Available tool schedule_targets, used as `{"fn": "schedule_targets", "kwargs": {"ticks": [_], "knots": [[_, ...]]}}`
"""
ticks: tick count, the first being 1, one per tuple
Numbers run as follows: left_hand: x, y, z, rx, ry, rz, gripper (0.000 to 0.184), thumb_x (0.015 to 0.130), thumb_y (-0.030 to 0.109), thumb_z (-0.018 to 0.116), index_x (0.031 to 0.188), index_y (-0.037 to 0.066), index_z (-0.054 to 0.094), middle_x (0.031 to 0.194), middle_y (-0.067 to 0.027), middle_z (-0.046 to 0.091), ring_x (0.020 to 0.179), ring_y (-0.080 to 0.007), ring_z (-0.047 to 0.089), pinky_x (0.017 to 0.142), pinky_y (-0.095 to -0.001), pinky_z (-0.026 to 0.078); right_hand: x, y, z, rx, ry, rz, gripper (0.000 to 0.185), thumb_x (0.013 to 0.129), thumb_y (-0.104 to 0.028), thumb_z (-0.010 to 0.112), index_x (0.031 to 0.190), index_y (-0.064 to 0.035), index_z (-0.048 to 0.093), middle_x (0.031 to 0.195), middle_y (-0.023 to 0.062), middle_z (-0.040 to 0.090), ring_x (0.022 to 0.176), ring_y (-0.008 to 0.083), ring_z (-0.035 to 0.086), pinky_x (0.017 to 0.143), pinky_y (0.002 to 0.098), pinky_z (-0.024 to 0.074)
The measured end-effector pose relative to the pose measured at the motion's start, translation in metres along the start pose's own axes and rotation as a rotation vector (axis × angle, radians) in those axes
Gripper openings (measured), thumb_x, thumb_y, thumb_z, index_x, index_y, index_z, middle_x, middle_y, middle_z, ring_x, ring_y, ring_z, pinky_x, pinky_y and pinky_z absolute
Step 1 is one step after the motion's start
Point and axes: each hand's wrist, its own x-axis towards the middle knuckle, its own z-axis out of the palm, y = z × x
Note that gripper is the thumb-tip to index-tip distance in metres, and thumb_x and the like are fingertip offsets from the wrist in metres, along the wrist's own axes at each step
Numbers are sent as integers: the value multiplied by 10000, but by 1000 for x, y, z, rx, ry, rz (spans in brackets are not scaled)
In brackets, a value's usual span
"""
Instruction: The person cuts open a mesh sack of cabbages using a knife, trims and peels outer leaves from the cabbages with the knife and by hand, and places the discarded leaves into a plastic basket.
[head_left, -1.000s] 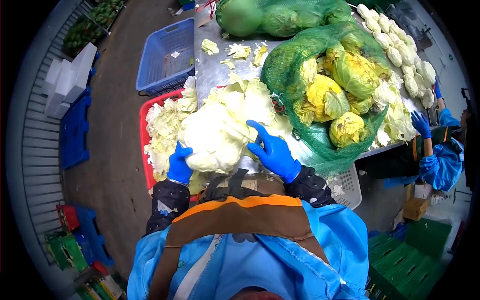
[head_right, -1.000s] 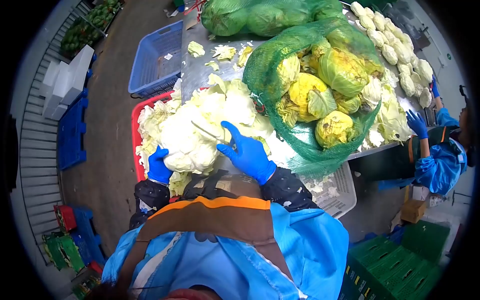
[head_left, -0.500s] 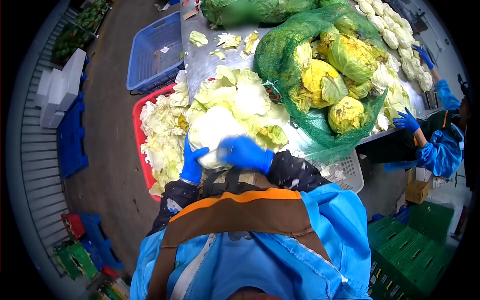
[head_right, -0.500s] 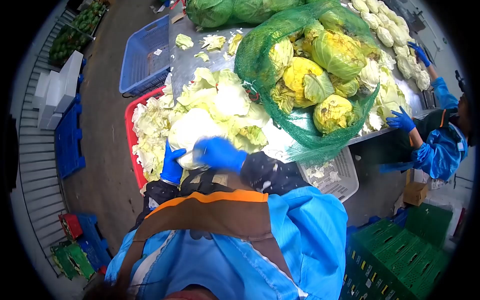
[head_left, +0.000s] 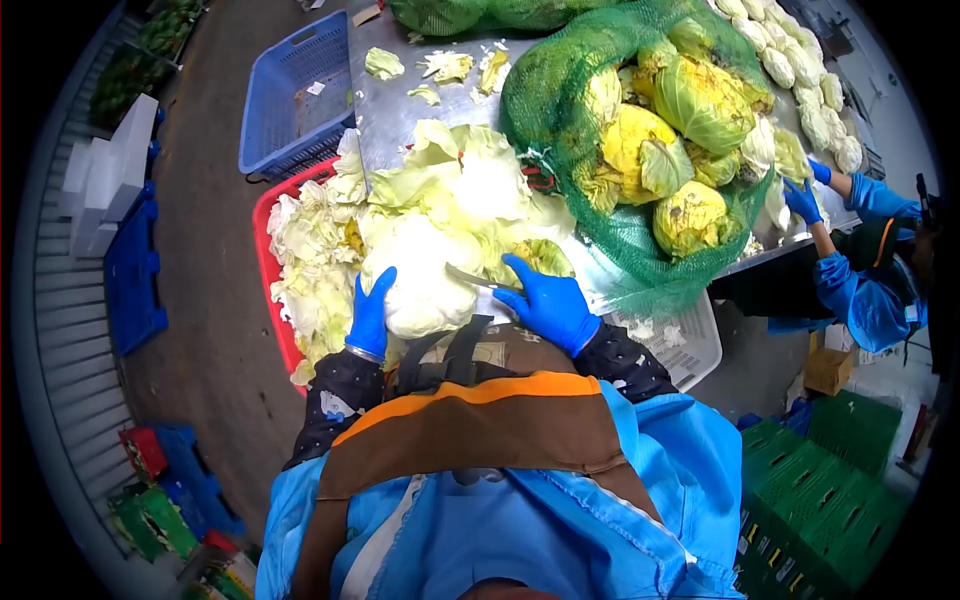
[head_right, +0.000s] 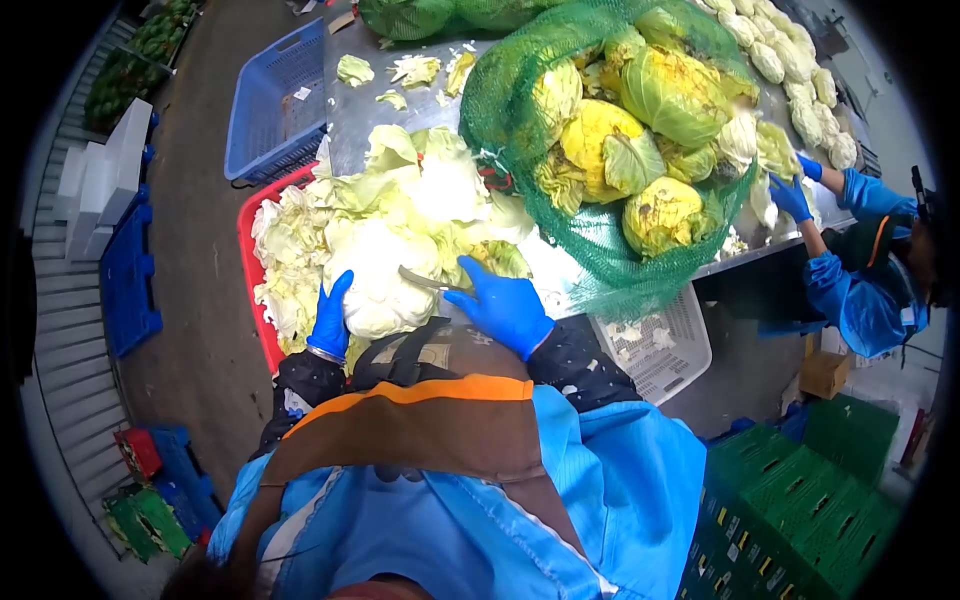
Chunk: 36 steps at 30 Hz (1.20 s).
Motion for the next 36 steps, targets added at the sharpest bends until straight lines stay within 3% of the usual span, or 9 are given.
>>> {"fn": "schedule_targets", "kwargs": {"ticks": [7,10,16,19,26,28,33,34,36], "knots": [[1,-8,1,-99,24,-84,548,820,228,676,1270,29,434,1113,-131,573,970,-230,609,794,-345,529,13,9,35,593,61,283,615,837,-444,628,1326,-117,445,585,134,564,573,287,596,577,395,464],[0,-8,2,-84,46,-76,568,817,225,680,1282,30,418,1125,-136,567,979,-237,604,797,-351,528,12,1,28,657,50,330,611,854,-292,655,1373,-92,402,558,3,498,519,72,468,515,248,395],[-13,2,28,-60,118,-27,590,804,202,692,1290,30,405,1158,-147,550,1021,-260,585,815,-370,523,16,20,22,1368,303,585,386,957,-286,485,1271,-64,514,515,-67,375,446,24,346,441,199,289],[-16,5,30,-98,121,-46,585,805,193,689,1290,36,404,1154,-151,549,1021,-266,585,819,-375,525,15,33,-11,1162,511,368,362,989,-315,408,1209,-75,565,535,-60,380,457,17,324,428,196,276],[-17,-1,20,-37,58,52,539,814,101,661,1287,30,413,1125,-128,567,1015,-228,579,818,-343,515,63,-39,-3,163,233,-94,619,759,-498,676,1239,-132,540,1006,148,613,812,328,627,669,380,508],[-10,-3,7,78,35,215,534,808,77,658,1284,24,423,1132,-121,567,1016,-212,570,830,-326,503,96,-3,22,306,228,15,453,747,-486,659,928,-70,682,897,161,644,781,342,621,671,409,500],[-10,22,-49,-219,-81,198,544,791,130,537,1305,6,411,1110,-158,587,938,-272,618,826,-351,522,102,22,26,196,92,131,415,754,-456,635,881,-64,679,824,176,654,777,333,634,683,388,496],[8,19,-96,-543,-418,-6,500,817,203,518,1274,11,448,1106,-152,593,919,-277,621,832,-373,519,100,22,25,283,129,122,417,752,-458,644,906,-72,674,828,169,655,778,322,635,687,381,496],[-13,53,-53,-514,-218,85,465,873,303,448,1247,29,485,1123,-129,594,943,-247,611,863,-383,501,97,22,27,464,186,98,427,747,-461,663,954,-87,662,835,155,658,780,299,639,696,368,496]]}}
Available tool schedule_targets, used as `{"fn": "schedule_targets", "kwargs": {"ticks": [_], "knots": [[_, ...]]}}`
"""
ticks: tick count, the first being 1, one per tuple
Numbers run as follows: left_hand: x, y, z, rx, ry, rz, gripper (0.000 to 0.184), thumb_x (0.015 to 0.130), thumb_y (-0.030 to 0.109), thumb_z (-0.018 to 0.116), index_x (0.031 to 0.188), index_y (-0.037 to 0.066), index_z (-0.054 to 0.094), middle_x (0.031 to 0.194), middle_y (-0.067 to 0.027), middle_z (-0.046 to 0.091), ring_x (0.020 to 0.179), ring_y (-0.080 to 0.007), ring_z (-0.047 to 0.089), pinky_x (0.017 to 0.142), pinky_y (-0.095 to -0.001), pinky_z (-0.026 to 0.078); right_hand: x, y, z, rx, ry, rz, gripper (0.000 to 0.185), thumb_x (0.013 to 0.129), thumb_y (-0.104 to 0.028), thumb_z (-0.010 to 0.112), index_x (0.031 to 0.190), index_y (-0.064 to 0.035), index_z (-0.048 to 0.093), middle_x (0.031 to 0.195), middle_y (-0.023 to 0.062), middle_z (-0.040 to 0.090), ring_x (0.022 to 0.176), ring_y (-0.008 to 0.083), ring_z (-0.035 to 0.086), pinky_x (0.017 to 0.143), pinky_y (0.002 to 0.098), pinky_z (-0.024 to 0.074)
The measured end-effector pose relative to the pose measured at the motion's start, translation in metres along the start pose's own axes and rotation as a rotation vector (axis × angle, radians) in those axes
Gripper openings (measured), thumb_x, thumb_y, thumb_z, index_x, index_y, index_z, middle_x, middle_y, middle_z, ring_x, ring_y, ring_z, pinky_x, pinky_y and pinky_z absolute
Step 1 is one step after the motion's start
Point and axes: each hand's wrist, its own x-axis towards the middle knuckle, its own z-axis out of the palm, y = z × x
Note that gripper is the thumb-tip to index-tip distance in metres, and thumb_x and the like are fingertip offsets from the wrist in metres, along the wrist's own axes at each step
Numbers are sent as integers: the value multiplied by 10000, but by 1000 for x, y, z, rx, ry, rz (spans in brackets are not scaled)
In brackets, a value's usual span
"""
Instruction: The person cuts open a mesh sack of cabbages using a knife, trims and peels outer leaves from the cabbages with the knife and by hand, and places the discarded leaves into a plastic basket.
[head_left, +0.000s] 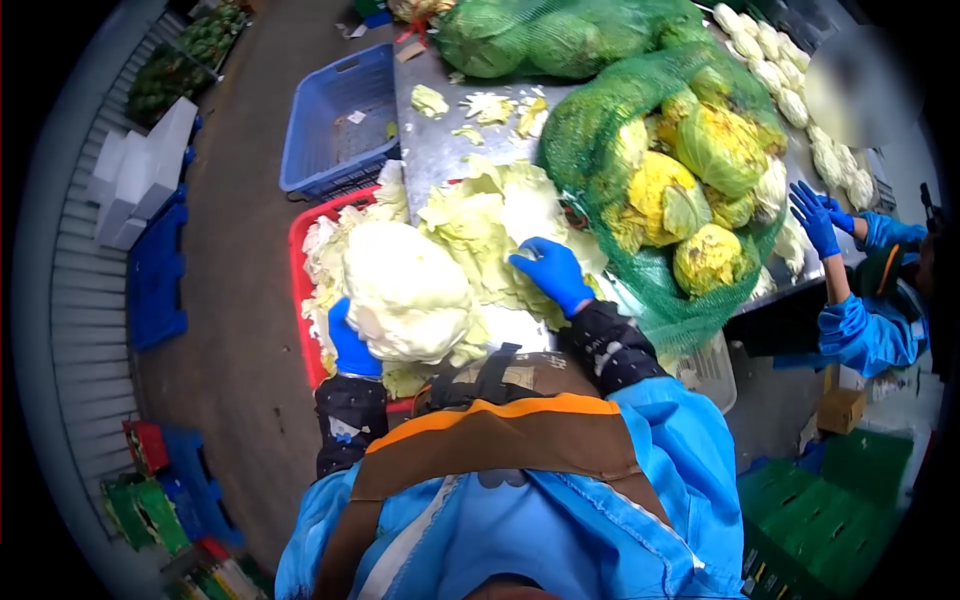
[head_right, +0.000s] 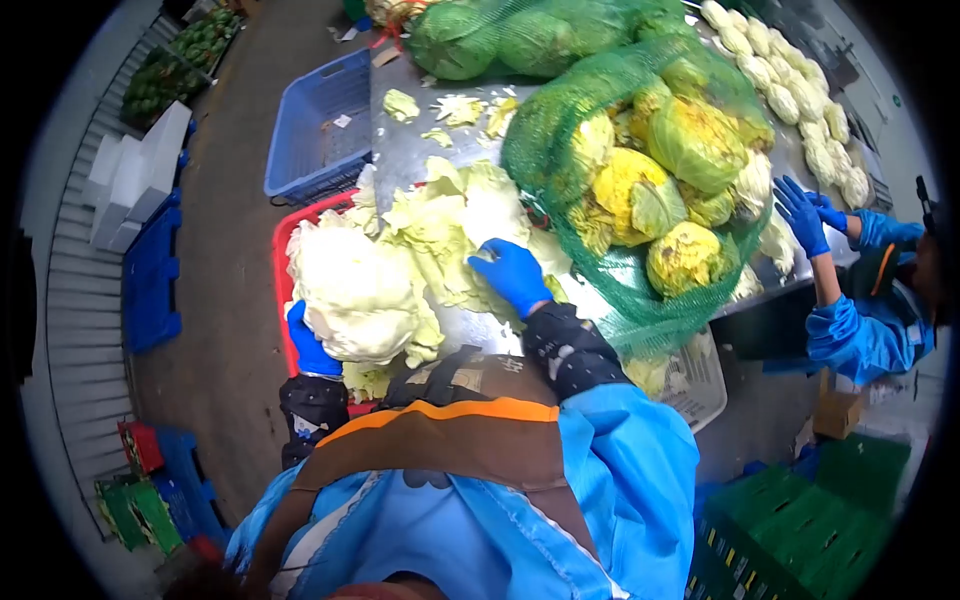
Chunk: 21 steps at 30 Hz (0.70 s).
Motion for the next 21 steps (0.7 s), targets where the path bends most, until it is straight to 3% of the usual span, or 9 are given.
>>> {"fn": "schedule_targets", "kwargs": {"ticks": [2,4,7,9,14,16,17,20,21], "knots": [[0,0,33,251,83,226,498,939,389,384,1293,45,446,1203,-130,554,1043,-223,568,889,-389,481,-9,-27,-13,110,79,4,428,736,-360,744,1083,-135,635,803,68,638,728,193,615,678,318,487],[-8,3,56,4,-59,30,556,912,426,439,1325,55,406,1256,-145,498,1066,-269,545,885,-421,472,-12,-52,-25,251,125,-134,376,782,-229,723,1131,-127,624,795,11,627,713,104,565,632,259,449],[-20,7,100,-349,-294,-287,672,871,481,521,1373,70,345,1337,-167,415,1100,-338,511,880,-470,458,-21,-96,-45,469,-32,-46,354,813,-147,685,1154,-96,607,833,-28,609,670,36,506,582,193,395],[-9,8,68,-345,-400,-319,643,905,439,510,1394,71,314,1350,-157,407,1142,-306,485,916,-433,442,-37,-124,-52,636,-106,-76,402,798,-117,689,1185,-80,585,891,-32,603,591,-1,426,526,179,363],[3,3,57,-271,-318,-75,619,917,432,478,1391,69,318,1344,-152,421,1157,-297,481,939,-429,430,-76,-181,-45,289,-201,-452,865,668,-323,808,1388,-116,374,916,88,640,736,205,656,629,283,506],[6,-2,60,-232,-290,-29,609,921,429,465,1390,68,320,1342,-150,426,1163,-293,480,948,-428,425,-78,-189,-40,290,-251,-361,958,622,-422,822,1399,-119,349,915,114,644,792,250,672,673,320,523],[6,-5,61,-215,-286,-26,605,924,427,459,1389,67,321,1341,-149,429,1166,-291,479,952,-427,422,-78,-193,-41,342,-256,-271,853,655,-372,816,1360,-110,413,933,120,641,804,246,664,703,311,522],[4,-22,61,-176,-315,-46,592,931,423,439,1388,65,323,1338,-146,438,1175,-285,477,966,-425,414,-70,-186,-38,442,-190,-444,676,706,-285,793,1286,-96,503,949,107,640,807,220,655,696,299,517],[4,-27,61,-165,-325,-51,587,933,421,433,1387,65,324,1337,-145,441,1178,-283,476,970,-424,412,-70,-195,-40,420,-71,-545,469,730,-201,773,1151,-84,602,949,85,637,802,185,643,681,288,512]]}}
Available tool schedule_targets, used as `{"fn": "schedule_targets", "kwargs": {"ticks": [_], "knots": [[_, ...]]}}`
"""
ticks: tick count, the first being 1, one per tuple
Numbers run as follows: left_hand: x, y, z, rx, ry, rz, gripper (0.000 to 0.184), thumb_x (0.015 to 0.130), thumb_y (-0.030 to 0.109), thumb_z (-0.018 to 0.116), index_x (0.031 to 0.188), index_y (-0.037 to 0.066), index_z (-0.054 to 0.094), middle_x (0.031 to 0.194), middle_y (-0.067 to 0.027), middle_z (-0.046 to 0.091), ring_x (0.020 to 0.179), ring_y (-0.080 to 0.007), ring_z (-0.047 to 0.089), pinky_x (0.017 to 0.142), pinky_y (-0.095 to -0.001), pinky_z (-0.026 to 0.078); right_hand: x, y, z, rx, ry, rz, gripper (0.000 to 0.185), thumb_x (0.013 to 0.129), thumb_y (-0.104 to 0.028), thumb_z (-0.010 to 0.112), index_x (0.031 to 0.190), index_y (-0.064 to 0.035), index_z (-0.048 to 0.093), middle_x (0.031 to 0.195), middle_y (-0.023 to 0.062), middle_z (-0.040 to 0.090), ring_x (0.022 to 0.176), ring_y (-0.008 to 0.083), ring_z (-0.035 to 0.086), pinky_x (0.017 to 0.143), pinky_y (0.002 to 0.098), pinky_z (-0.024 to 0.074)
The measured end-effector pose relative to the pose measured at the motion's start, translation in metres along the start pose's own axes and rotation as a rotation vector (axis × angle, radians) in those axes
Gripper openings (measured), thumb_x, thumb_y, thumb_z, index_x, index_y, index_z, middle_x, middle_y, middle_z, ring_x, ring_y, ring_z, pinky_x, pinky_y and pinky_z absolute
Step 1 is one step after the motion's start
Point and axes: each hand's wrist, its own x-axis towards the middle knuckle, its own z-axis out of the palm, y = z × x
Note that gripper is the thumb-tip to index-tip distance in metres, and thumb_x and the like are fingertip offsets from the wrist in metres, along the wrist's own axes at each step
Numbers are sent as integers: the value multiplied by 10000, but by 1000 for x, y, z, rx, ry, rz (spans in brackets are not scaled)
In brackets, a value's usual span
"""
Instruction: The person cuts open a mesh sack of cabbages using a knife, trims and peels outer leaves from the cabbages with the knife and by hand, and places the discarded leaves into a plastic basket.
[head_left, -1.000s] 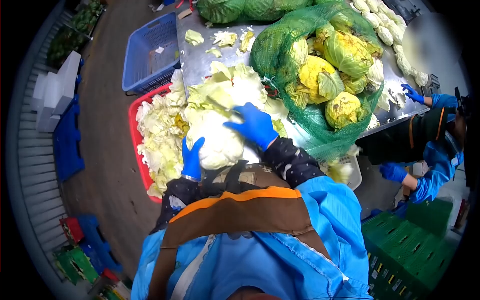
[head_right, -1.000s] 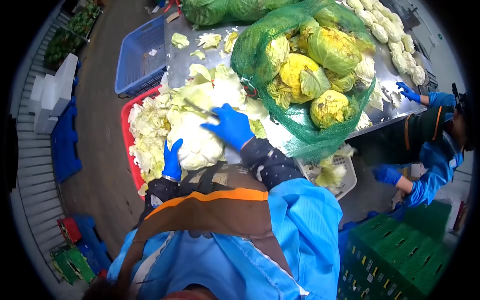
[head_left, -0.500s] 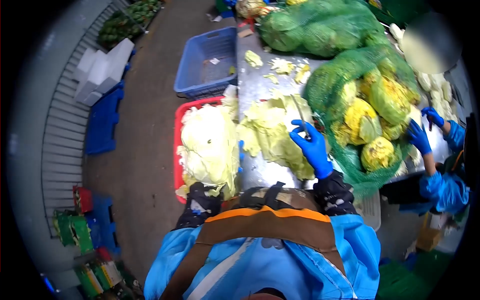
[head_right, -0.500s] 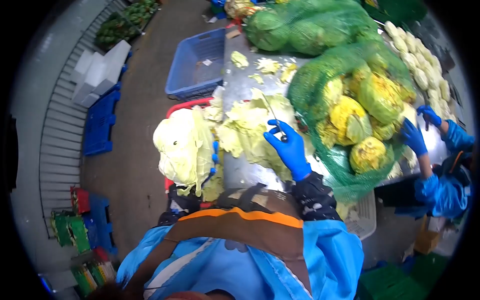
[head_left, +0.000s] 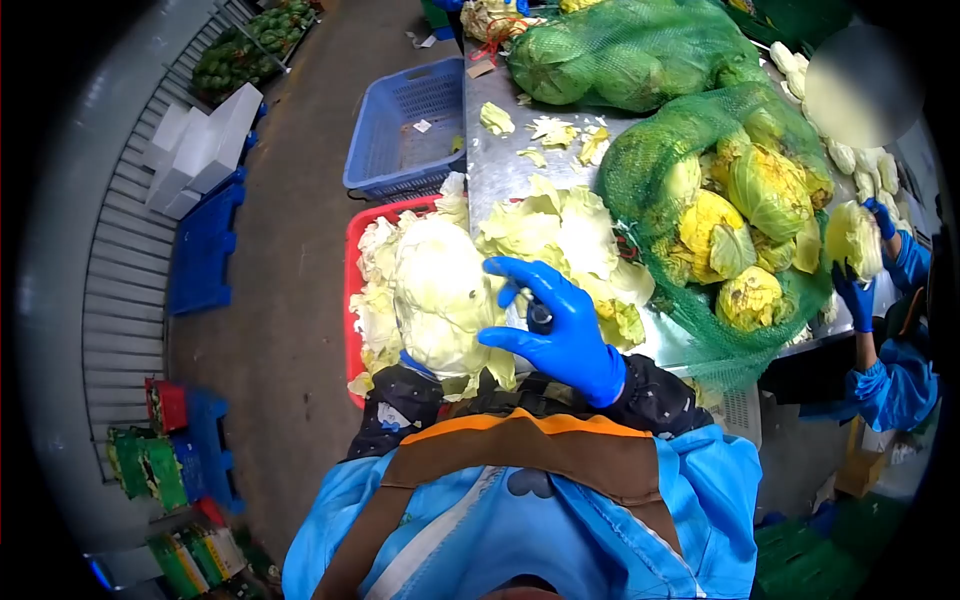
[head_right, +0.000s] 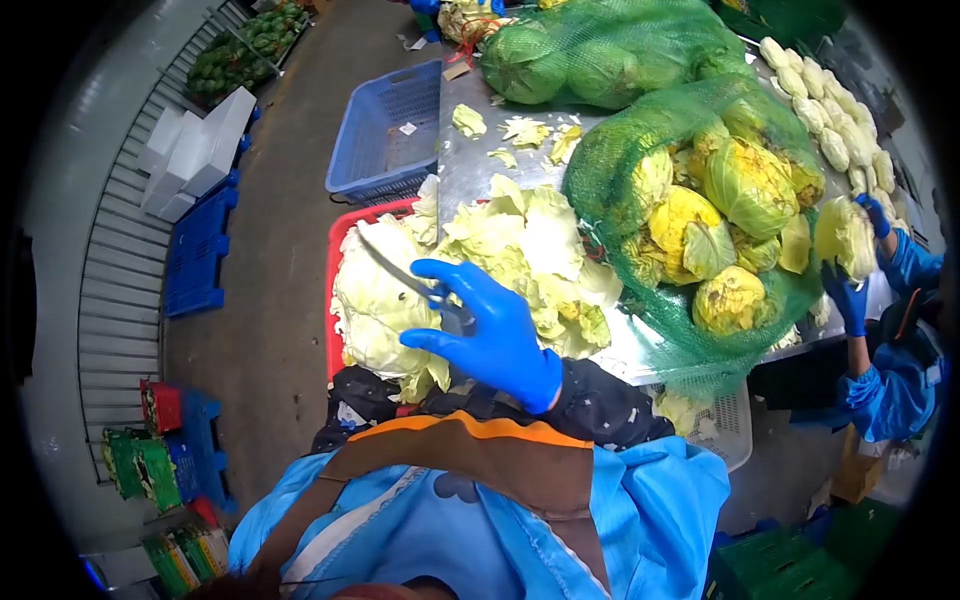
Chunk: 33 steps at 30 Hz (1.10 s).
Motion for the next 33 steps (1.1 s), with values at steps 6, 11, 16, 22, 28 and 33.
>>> {"fn": "schedule_targets", "kwargs": {"ticks": [6,11,16,22,28,33], "knots": [[1,-10,-6,71,41,15,564,948,413,394,1383,61,328,1331,-139,458,1195,-271,471,997,-419,397,9,28,4,-12,-10,-54,231,705,-54,756,912,-53,656,831,60,620,699,161,596,607,270,469],[3,-17,9,-76,61,26,538,967,393,344,1389,61,319,1356,-123,431,1236,-239,428,1040,-382,346,14,25,-42,345,88,349,106,786,-65,693,883,-25,676,864,27,655,726,92,581,595,229,463],[3,-14,15,-53,-8,33,517,971,370,346,1370,41,336,1343,-128,441,1210,-243,450,1022,-379,364,7,119,-74,-760,409,-29,262,808,-93,641,1067,-132,652,831,119,668,628,230,635,557,320,487],[-7,23,28,217,327,10,600,883,405,414,1323,-2,419,1252,-175,531,1153,-317,519,991,-441,411,-25,110,-75,-433,282,183,545,789,-120,663,1304,-212,513,747,84,649,579,170,603,563,290,475],[-18,20,90,686,509,54,489,835,166,606,1265,1,441,1172,-141,569,1106,-239,550,917,-347,466,-70,58,-83,-350,-49,355,725,833,-353,649,1434,-142,303,669,65,570,550,185,559,554,302,451],[-14,-2,88,984,430,53,544,771,117,718,1221,-10,440,1132,-130,560,1032,-191,554,887,-320,465,-90,30,-75,-540,-323,378,671,905,-429,512,1449,-143,243,608,110,582,532,303,582,517,373,446]]}}
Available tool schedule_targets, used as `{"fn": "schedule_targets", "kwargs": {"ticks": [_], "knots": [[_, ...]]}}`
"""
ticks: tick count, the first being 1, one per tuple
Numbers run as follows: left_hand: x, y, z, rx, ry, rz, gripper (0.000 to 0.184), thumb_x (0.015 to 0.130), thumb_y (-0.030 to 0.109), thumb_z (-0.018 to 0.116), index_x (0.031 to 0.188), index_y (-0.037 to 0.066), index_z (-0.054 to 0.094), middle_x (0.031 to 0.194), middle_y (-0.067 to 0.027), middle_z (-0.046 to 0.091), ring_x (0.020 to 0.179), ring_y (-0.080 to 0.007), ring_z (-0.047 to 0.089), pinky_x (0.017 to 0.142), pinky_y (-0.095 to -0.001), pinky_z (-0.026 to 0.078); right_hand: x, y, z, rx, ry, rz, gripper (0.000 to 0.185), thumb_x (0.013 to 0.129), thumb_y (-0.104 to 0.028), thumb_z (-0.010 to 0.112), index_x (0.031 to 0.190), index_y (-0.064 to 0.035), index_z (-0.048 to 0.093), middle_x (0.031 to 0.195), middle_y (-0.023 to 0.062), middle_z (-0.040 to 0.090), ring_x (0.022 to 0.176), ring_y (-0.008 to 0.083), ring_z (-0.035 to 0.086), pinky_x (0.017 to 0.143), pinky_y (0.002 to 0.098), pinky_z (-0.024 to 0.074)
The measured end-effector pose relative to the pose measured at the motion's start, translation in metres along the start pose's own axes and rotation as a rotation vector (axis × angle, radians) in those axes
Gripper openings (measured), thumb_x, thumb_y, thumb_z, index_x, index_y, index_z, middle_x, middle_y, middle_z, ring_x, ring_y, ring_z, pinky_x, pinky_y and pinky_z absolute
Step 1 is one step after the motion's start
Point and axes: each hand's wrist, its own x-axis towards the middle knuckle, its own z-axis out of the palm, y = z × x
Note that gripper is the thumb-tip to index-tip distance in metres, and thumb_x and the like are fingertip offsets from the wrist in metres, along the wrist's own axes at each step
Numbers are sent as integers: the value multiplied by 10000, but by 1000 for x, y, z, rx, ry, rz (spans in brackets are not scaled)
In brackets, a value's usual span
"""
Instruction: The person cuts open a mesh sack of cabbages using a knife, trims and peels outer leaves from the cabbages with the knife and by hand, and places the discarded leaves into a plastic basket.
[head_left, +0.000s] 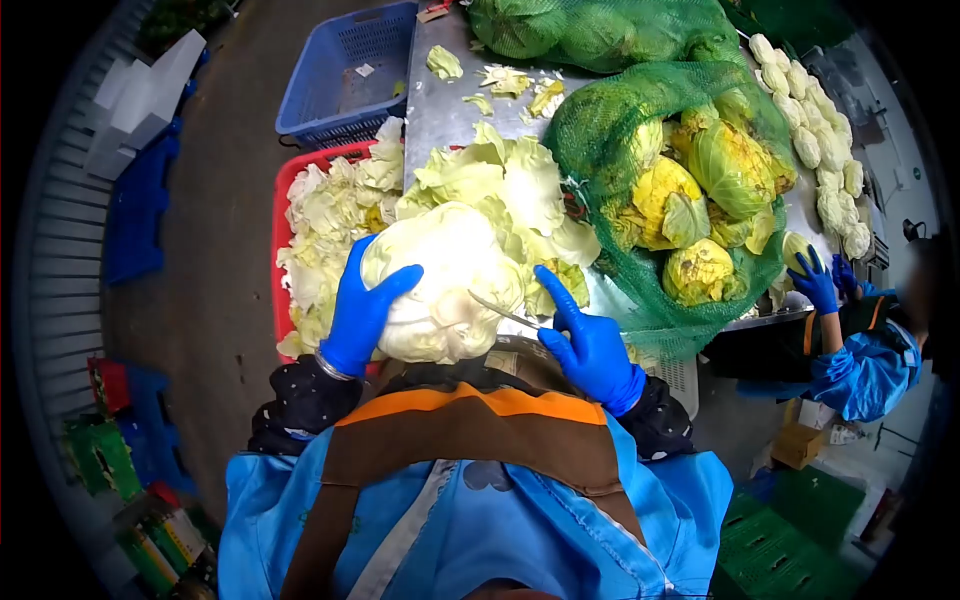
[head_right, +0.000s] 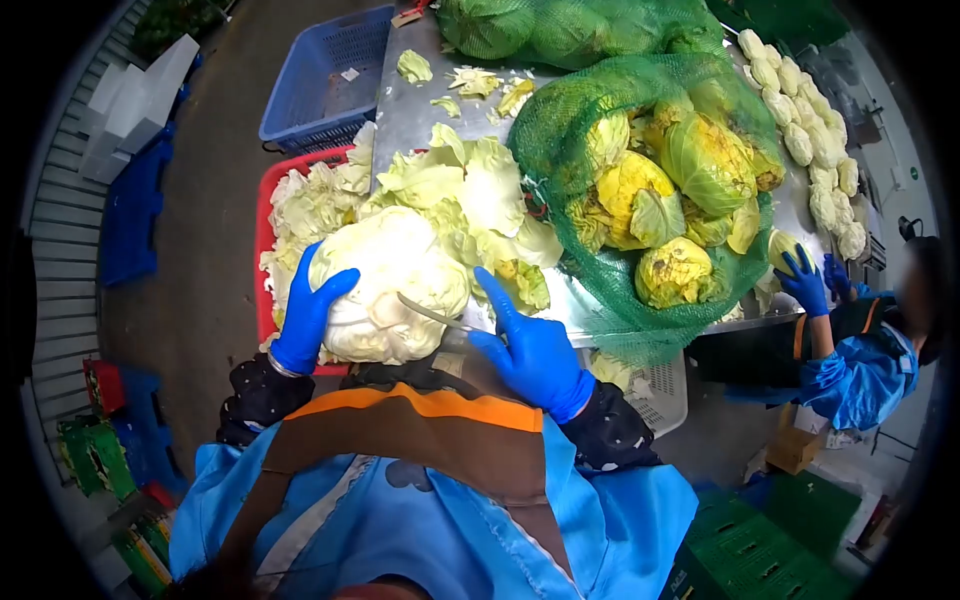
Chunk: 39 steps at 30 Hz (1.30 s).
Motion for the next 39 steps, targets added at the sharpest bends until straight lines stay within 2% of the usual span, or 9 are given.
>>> {"fn": "schedule_targets", "kwargs": {"ticks": [13,17,21,25,26,28,30,34,39], "knots": [[21,-12,2,-44,-99,-166,453,792,148,693,1170,-7,496,1066,-108,592,954,-177,582,831,-296,481,15,22,4,-389,47,-5,632,888,-400,552,1413,-135,321,601,149,583,473,325,561,444,409,427],[22,-18,-3,-88,-65,-133,425,801,151,677,1159,-3,508,1056,-100,595,945,-173,582,825,-296,481,16,46,63,90,357,57,649,845,-316,639,1402,-142,355,562,153,529,497,292,571,480,381,450],[23,-24,-7,-71,-80,-113,387,803,133,678,1128,2,512,1046,-84,593,935,-151,567,815,-282,471,38,58,26,1211,598,407,440,1017,-310,296,1296,-12,459,503,-69,388,390,30,282,384,200,213],[30,-25,-3,-55,-134,-75,376,814,106,665,1142,2,514,1022,-80,604,923,-151,572,813,-272,468,38,27,11,483,409,-52,729,811,-316,706,1413,-105,353,587,-11,476,485,79,411,484,212,380],[30,-22,-2,-38,-153,-86,377,814,106,664,1144,3,515,1018,-80,605,924,-152,572,813,-271,468,37,-4,2,191,327,19,805,739,-359,759,1407,-134,370,653,45,565,532,141,541,545,264,458],[32,-22,-3,71,-174,16,396,795,108,670,1143,1,514,1025,-86,606,936,-169,574,819,-287,469,57,-16,9,-24,456,-211,794,714,-451,743,1370,-145,416,909,156,664,734,303,666,619,357,524],[35,-31,-9,140,-177,76,435,783,110,673,1165,-4,500,1061,-99,594,961,-190,569,836,-305,467,73,-7,5,-112,412,44,552,753,-410,704,1212,-143,551,809,129,666,677,286,658,590,354,519],[33,-47,-23,-48,-184,-57,566,810,152,620,1313,9,402,1204,-133,521,1086,-216,520,926,-333,429,87,40,15,-1,715,50,189,766,-171,639,954,-152,639,662,131,609,603,327,615,539,365,483],[34,-86,-68,-454,-177,-235,460,889,300,483,1281,60,465,1160,-80,548,1047,-220,544,938,-358,427,86,128,34,224,872,416,207,787,-179,617,962,-69,641,734,161,629,678,284,648,603,348,493]]}}
